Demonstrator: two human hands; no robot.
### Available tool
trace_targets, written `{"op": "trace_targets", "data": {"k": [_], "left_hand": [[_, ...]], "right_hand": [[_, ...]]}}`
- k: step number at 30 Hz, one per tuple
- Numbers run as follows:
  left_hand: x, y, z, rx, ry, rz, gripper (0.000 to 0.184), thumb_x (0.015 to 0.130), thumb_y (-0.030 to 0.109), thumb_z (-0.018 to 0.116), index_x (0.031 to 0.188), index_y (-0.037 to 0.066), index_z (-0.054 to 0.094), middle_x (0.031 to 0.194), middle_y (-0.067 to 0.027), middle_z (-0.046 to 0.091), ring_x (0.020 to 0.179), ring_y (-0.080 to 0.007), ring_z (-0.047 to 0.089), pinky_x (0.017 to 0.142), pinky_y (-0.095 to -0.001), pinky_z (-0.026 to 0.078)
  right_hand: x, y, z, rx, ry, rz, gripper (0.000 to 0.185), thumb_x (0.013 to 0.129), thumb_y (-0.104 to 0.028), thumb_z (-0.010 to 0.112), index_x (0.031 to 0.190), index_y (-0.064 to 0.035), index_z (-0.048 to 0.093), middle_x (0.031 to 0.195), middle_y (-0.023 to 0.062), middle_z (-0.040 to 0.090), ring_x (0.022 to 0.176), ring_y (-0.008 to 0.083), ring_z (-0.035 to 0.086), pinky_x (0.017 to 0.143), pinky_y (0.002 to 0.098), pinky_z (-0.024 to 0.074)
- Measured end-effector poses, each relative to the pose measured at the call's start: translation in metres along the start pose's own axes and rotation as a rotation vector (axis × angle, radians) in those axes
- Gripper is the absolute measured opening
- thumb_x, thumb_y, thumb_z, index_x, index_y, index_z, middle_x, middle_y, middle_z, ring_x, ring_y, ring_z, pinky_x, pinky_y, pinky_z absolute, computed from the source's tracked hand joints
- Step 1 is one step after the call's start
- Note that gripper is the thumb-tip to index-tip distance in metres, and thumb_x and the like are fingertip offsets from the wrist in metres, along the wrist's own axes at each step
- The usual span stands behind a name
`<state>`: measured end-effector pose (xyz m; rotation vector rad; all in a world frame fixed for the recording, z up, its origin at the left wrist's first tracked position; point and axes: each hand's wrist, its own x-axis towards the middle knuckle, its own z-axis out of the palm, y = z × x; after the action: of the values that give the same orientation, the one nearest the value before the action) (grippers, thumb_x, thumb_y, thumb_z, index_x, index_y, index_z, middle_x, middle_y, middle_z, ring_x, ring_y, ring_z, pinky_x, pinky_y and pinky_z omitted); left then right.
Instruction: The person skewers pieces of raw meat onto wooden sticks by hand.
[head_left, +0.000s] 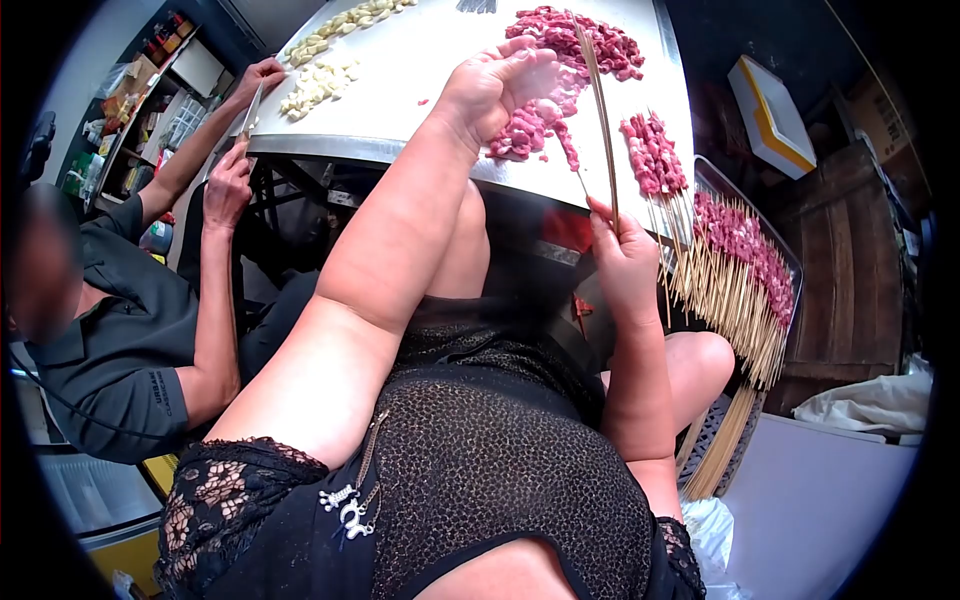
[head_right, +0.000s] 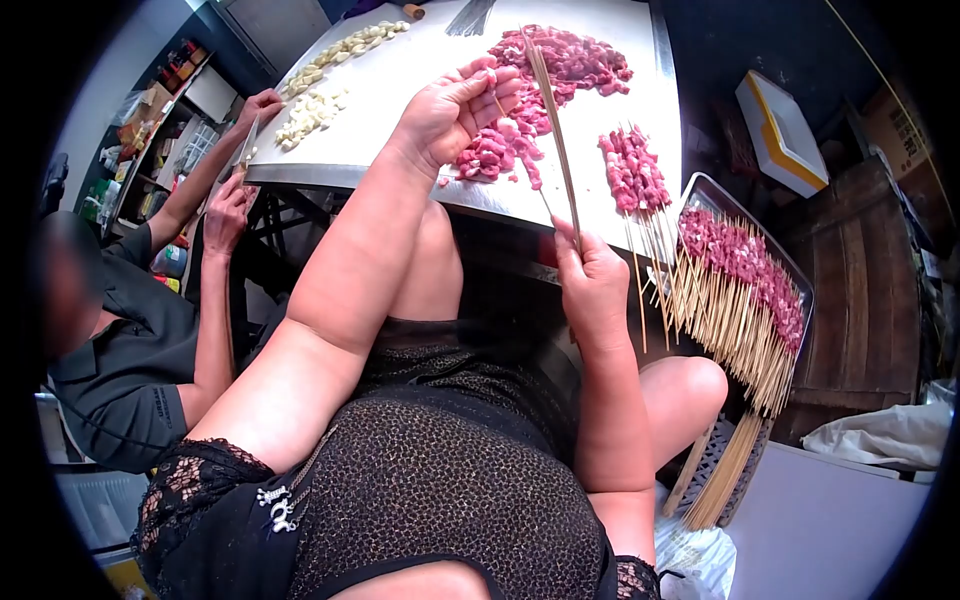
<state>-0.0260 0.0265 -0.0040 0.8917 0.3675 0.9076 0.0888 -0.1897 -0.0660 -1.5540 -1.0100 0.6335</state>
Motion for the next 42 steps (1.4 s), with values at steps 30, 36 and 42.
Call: {"op": "trace_targets", "data": {"k": [30,36,42], "left_hand": [[-0.010,-0.004,0.013,0.030,-0.078,-0.021,0.030,0.092,0.006,0.048,0.119,-0.003,0.040,0.108,-0.0211,0.058,0.097,-0.0273,0.062,0.078,-0.0339,0.056],[-0.012,0.004,0.009,0.029,-0.016,-0.121,0.030,0.095,0.015,0.044,0.118,-0.003,0.046,0.107,-0.0185,0.060,0.096,-0.0275,0.062,0.081,-0.0333,0.051],[-0.010,-0.001,0.011,0.063,-0.020,-0.124,0.026,0.094,0.021,0.048,0.107,-0.001,0.054,0.096,-0.0169,0.065,0.085,-0.0245,0.065,0.073,-0.0323,0.054]], "right_hand": [[0.003,-0.003,0.003,0.090,0.100,-0.075,0.021,0.088,-0.010,0.058,0.106,-0.0024,0.065,0.074,-0.0058,0.055,0.066,0.0016,0.046,0.060,0.0169,0.0380],[0.004,0.001,0.003,0.006,0.199,-0.172,0.021,0.086,-0.007,0.059,0.105,-0.0028,0.066,0.073,-0.0023,0.059,0.065,0.0033,0.049,0.062,0.0188,0.0421],[0.001,-0.002,0.004,-0.182,0.187,-0.244,0.021,0.084,-0.004,0.060,0.104,-0.0027,0.065,0.066,0.0051,0.057,0.059,0.0076,0.050,0.057,0.0225,0.0427]]}}
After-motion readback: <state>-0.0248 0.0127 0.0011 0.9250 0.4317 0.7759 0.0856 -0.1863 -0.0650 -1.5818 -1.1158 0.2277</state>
